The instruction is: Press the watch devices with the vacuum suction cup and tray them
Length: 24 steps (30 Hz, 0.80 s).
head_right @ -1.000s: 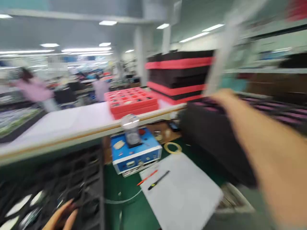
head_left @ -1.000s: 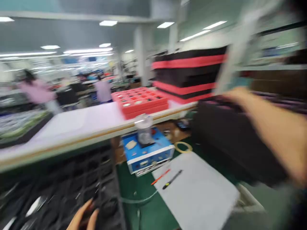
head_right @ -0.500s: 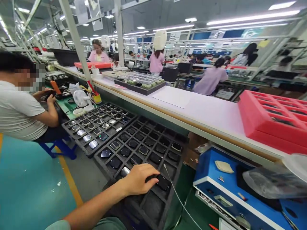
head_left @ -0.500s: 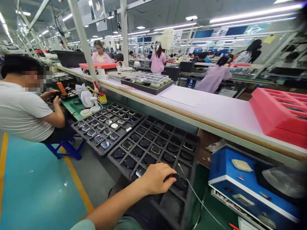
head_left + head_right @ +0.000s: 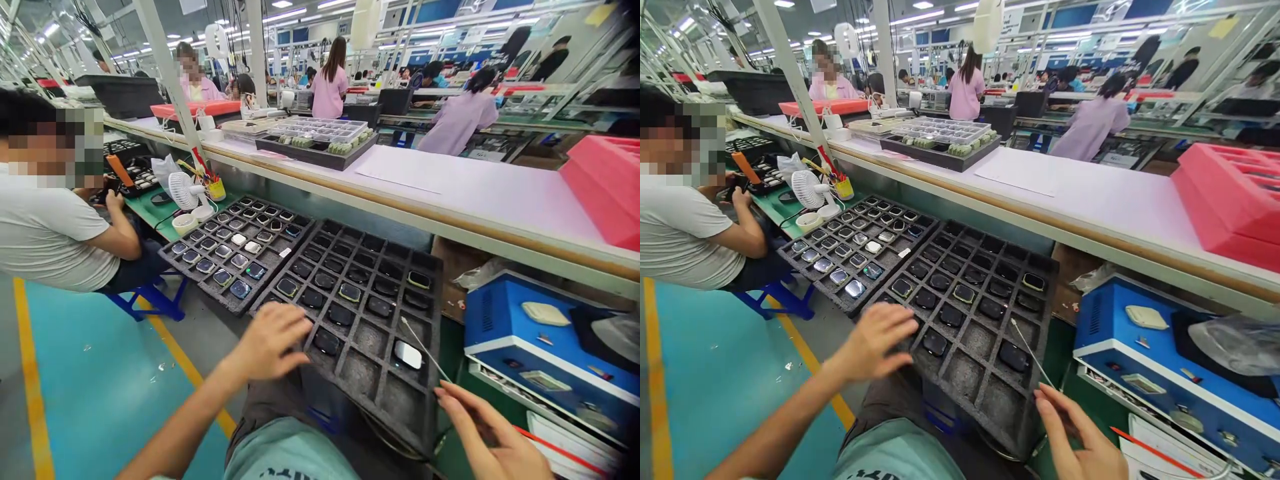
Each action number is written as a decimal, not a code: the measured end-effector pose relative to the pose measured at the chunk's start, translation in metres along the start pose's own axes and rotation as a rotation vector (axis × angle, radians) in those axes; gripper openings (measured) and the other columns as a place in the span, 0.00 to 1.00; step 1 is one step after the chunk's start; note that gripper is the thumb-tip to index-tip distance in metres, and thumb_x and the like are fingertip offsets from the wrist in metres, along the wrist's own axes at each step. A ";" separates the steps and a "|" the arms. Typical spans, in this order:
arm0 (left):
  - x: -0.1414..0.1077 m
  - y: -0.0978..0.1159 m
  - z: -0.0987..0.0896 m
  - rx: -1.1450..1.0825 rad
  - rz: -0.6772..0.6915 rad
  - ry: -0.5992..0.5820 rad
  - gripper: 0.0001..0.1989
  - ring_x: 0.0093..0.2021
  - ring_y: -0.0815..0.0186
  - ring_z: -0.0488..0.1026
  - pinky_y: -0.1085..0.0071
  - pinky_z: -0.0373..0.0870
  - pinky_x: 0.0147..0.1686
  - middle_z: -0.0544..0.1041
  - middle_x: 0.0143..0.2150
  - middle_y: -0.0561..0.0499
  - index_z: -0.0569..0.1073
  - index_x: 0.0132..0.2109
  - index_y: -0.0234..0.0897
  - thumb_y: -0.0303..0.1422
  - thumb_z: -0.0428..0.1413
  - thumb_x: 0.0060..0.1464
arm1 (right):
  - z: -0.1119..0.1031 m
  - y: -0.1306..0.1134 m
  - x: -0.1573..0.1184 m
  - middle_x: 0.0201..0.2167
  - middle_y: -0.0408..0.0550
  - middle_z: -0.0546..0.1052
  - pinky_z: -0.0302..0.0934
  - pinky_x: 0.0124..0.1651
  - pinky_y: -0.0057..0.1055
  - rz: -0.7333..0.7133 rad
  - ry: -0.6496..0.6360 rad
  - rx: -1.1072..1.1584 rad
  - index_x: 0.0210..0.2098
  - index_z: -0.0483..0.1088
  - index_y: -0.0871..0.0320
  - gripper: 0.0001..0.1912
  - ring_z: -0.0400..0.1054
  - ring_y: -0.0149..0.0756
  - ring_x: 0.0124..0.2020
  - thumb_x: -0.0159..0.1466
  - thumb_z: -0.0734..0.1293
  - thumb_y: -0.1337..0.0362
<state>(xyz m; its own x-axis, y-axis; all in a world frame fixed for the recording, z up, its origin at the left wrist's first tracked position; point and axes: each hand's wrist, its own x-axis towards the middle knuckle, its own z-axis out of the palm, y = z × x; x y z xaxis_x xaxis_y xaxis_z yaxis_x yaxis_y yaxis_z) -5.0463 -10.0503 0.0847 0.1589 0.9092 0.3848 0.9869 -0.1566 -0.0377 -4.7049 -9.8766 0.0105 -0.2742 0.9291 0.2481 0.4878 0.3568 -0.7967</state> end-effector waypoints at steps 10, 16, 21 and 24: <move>-0.077 -0.151 -0.052 0.273 -0.297 -0.143 0.28 0.66 0.50 0.67 0.48 0.63 0.65 0.71 0.66 0.39 0.72 0.64 0.36 0.25 0.49 0.57 | 0.034 -0.019 0.012 0.44 0.54 0.82 0.69 0.36 0.42 0.035 0.041 -0.057 0.40 0.80 0.53 0.41 0.76 0.52 0.41 0.53 0.61 0.25; -0.030 -0.160 -0.108 0.244 -0.365 -0.023 0.26 0.62 0.53 0.72 0.55 0.66 0.63 0.74 0.62 0.38 0.70 0.62 0.28 0.29 0.48 0.57 | 0.043 -0.015 0.007 0.43 0.57 0.81 0.67 0.49 0.51 -0.117 0.073 -0.128 0.40 0.79 0.56 0.39 0.74 0.55 0.45 0.59 0.59 0.27; 0.013 -0.160 -0.160 0.324 -0.417 -0.125 0.31 0.63 0.47 0.69 0.44 0.65 0.57 0.73 0.58 0.40 0.63 0.60 0.12 0.39 0.36 0.66 | 0.040 -0.014 -0.002 0.43 0.59 0.81 0.66 0.52 0.53 -0.146 0.072 -0.162 0.41 0.79 0.58 0.37 0.73 0.56 0.46 0.62 0.59 0.31; 0.027 -0.163 -0.180 0.393 -0.417 -0.178 0.42 0.63 0.41 0.66 0.41 0.64 0.53 0.70 0.57 0.40 0.59 0.57 0.05 0.47 0.27 0.61 | 0.040 -0.016 -0.005 0.45 0.60 0.80 0.66 0.55 0.55 -0.137 0.081 -0.139 0.42 0.78 0.59 0.34 0.73 0.56 0.49 0.64 0.60 0.34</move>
<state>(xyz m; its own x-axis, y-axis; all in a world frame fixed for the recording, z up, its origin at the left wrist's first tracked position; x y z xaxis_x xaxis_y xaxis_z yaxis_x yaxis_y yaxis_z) -5.2072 -10.0698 0.2671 -0.2750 0.9194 0.2813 0.8975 0.3504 -0.2678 -4.7444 -9.8908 -0.0006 -0.2807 0.8738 0.3970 0.5617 0.4850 -0.6703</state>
